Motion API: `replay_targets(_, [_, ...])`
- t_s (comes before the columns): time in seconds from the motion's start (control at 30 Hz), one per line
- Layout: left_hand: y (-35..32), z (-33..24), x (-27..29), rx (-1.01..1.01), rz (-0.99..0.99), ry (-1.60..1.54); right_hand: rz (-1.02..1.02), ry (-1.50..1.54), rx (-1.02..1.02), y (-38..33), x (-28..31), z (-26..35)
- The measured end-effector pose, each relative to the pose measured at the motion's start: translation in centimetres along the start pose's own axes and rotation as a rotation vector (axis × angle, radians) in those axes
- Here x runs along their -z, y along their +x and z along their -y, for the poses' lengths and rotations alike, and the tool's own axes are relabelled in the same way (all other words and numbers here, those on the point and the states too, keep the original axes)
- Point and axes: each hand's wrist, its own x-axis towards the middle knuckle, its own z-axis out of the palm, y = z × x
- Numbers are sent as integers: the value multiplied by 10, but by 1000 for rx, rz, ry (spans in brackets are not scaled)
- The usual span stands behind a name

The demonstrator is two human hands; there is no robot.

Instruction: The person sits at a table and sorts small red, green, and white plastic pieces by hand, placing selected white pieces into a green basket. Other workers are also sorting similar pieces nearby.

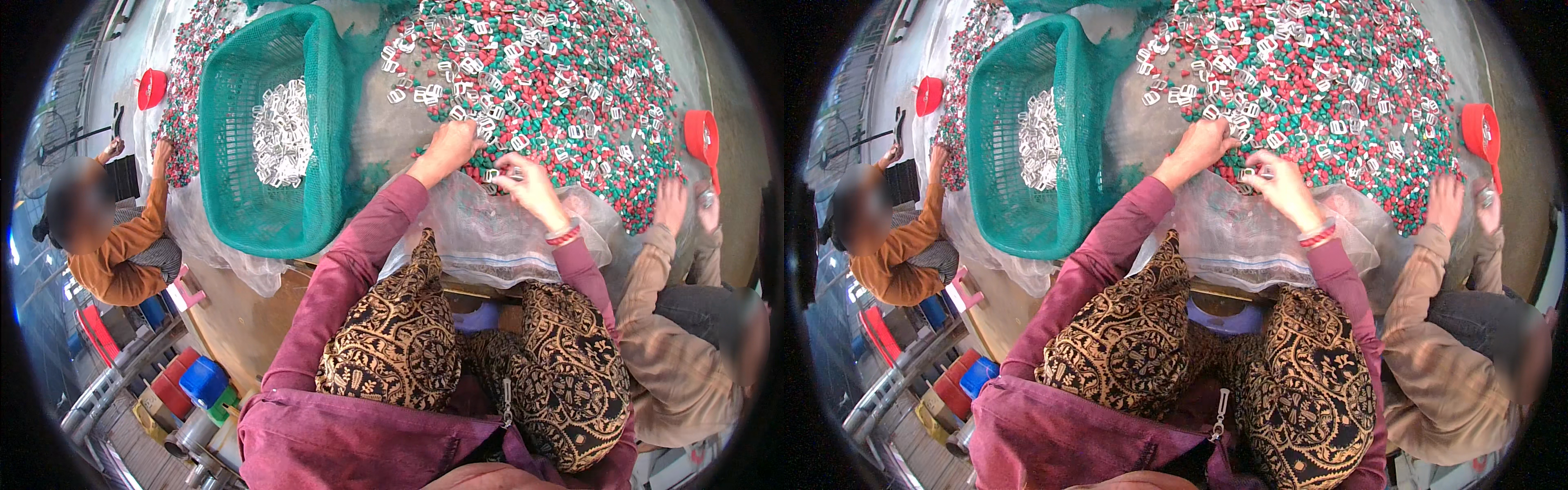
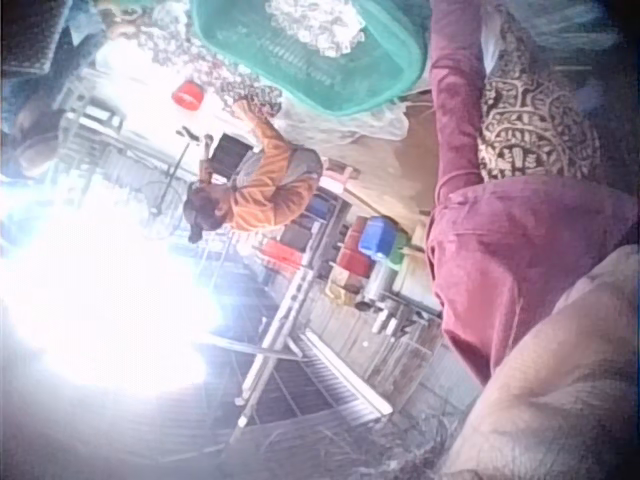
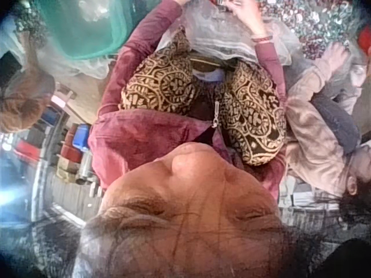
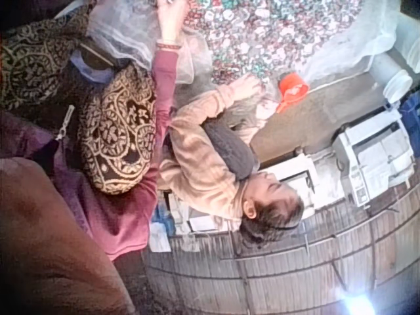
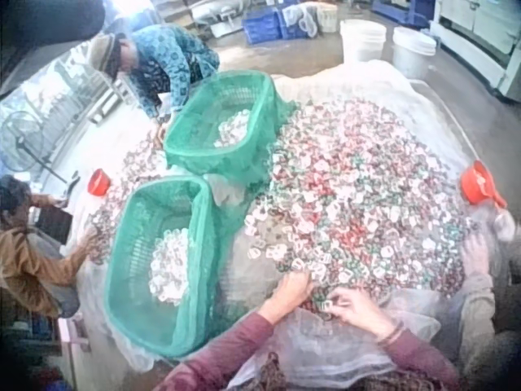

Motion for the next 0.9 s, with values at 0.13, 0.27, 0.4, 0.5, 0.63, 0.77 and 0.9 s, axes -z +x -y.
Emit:
replay_targets(0.13, [1, -3, 31, 273, 148, -974, 39, -751, 269, 2, -11, -22])
replay_targets(0.27, [-5, -19, 68, 356, 234, -1532, -21, -644, 287, 10, -15, -30])
replay_targets(0.4, [9, -24, 57, 269, 234, -1036, -149, 149, -3, 7, 5, -36])
replay_targets(0.5, [21, -3, 24, -128, 53, -102, -138, 766, -224, 3, 17, -17])
replay_targets(0.63, [22, -2, 5, -177, -8, 210, -140, 934, -239, -1, 32, -18])
replay_targets(0.77, [21, 5, 21, -125, 14, -22, -74, 1050, -226, -4, 37, -19])
replay_targets(0.9, [7, 4, 45, 224, 77, -572, 60, 1366, 37, -11, 49, -1])
